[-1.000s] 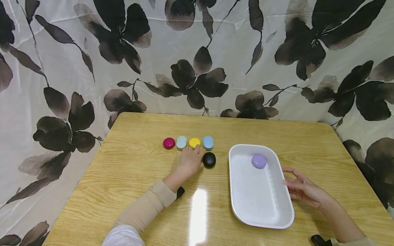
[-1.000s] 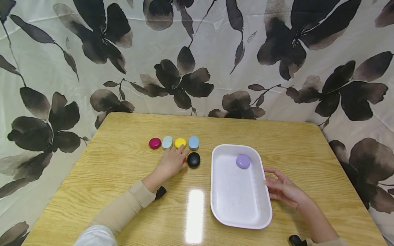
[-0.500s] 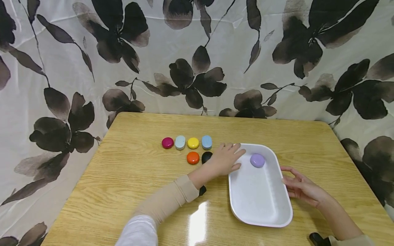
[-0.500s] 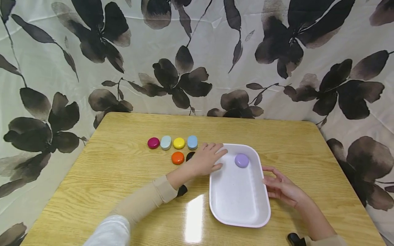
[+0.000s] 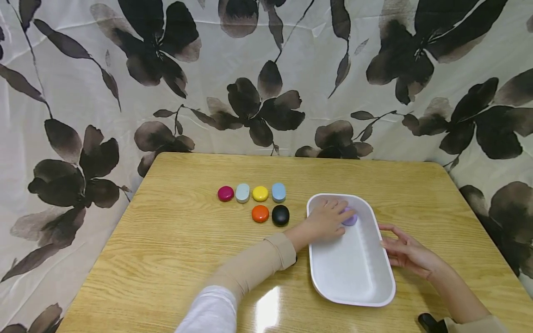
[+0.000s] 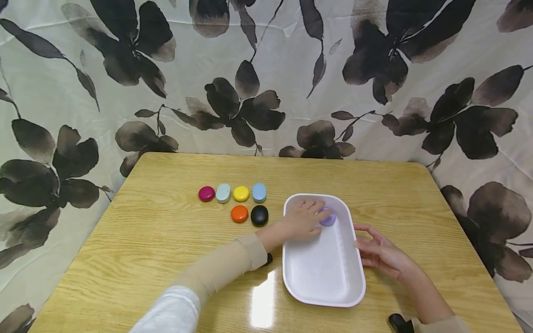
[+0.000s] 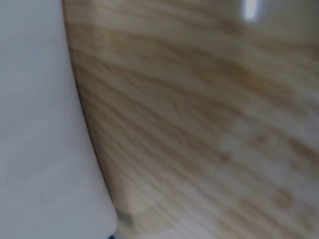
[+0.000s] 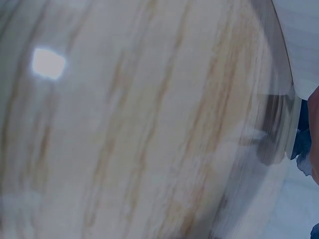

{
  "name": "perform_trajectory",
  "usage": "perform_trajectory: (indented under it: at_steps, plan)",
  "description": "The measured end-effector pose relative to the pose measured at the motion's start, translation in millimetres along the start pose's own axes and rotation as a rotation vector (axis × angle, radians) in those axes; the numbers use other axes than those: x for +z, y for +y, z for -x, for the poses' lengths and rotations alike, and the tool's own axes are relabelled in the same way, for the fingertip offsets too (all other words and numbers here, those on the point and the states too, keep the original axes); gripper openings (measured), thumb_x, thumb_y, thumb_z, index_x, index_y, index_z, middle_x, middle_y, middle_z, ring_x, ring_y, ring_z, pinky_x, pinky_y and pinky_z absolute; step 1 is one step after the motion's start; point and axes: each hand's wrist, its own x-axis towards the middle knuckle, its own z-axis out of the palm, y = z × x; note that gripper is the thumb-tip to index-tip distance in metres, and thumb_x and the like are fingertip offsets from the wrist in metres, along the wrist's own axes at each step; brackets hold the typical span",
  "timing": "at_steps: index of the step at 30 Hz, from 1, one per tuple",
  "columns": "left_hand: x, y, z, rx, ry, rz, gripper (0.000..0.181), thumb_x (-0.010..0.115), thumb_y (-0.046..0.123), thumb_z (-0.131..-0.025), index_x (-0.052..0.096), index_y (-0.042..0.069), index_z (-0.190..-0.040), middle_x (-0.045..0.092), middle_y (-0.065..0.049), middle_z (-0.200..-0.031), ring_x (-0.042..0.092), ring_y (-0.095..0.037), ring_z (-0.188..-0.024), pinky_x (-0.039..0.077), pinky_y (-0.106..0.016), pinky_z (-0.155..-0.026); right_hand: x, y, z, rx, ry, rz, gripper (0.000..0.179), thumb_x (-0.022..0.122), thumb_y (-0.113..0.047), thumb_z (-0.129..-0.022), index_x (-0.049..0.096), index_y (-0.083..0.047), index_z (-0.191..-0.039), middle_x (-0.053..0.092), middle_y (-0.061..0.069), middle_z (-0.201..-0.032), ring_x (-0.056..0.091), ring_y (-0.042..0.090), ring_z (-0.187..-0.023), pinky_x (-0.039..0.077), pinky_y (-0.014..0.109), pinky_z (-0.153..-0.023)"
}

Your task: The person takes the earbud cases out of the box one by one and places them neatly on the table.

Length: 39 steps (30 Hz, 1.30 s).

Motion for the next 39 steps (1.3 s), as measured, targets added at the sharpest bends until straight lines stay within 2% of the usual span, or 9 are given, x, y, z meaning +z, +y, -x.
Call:
perform_trajectory:
  at_steps: [7, 14, 25, 34, 39]
  plan:
    - [2.6, 5.5, -10.4, -0.033, -0.086, -0.066, 0.054, 0.033, 0.044, -0.093, 0.016, 0.037, -0.144, 0.022, 0.009, -0.143, 0.022, -0.012, -0.129, 0.023, -0.032, -0.102, 0.8, -2.7, -1.5, 0.005, -0.001, -0.011, 0.043, 0.026, 0.001, -0.098, 0.039, -0.027, -0.128, 0.06, 0.002, -0.115, 0.059, 0.018, -0.104, 0.049, 0.037, -0.082]
    - [5.2, 8.9, -16.1, -0.052, -0.15, -0.047, 0.056, 0.034, 0.045, -0.092, 0.012, 0.041, -0.144, 0.018, 0.012, -0.146, 0.019, -0.01, -0.13, 0.022, -0.032, -0.102, 0.9, -4.3, -1.5, 0.008, 0.0, -0.018, 0.042, 0.027, 0.0, -0.098, 0.039, -0.027, -0.128, 0.059, 0.001, -0.116, 0.058, 0.018, -0.105, 0.049, 0.038, -0.083]
    - [1.7, 11.0, -20.7, -0.025, -0.174, 0.016, 0.057, 0.037, 0.045, -0.092, 0.014, 0.039, -0.144, 0.018, 0.008, -0.144, 0.018, -0.011, -0.132, 0.023, -0.031, -0.103, 0.5, -5.4, -1.4, -0.001, -0.015, -0.026, 0.044, 0.026, 0.001, -0.098, 0.036, -0.026, -0.13, 0.057, 0.002, -0.12, 0.058, 0.02, -0.107, 0.048, 0.039, -0.084]
    - [-0.9, 10.1, -19.1, 0.006, -0.2, 0.083, 0.057, 0.038, 0.045, -0.092, 0.015, 0.042, -0.144, 0.024, 0.01, -0.143, 0.022, -0.01, -0.131, 0.021, -0.03, -0.104, 0.3, -7.5, -2.0, 0.005, -0.014, -0.027, 0.044, 0.025, 0.001, -0.098, 0.036, -0.026, -0.131, 0.057, 0.002, -0.121, 0.057, 0.02, -0.108, 0.048, 0.04, -0.084]
    - [-2.4, 9.3, -18.4, 0.028, -0.205, 0.065, 0.055, 0.038, 0.048, -0.092, 0.017, 0.043, -0.142, 0.026, 0.011, -0.141, 0.024, -0.009, -0.128, 0.024, -0.029, -0.102, 1.2, -8.8, -2.7, 0.01, -0.008, -0.019, 0.044, 0.025, 0.0, -0.098, 0.035, -0.027, -0.131, 0.057, 0.002, -0.121, 0.057, 0.02, -0.108, 0.048, 0.04, -0.084]
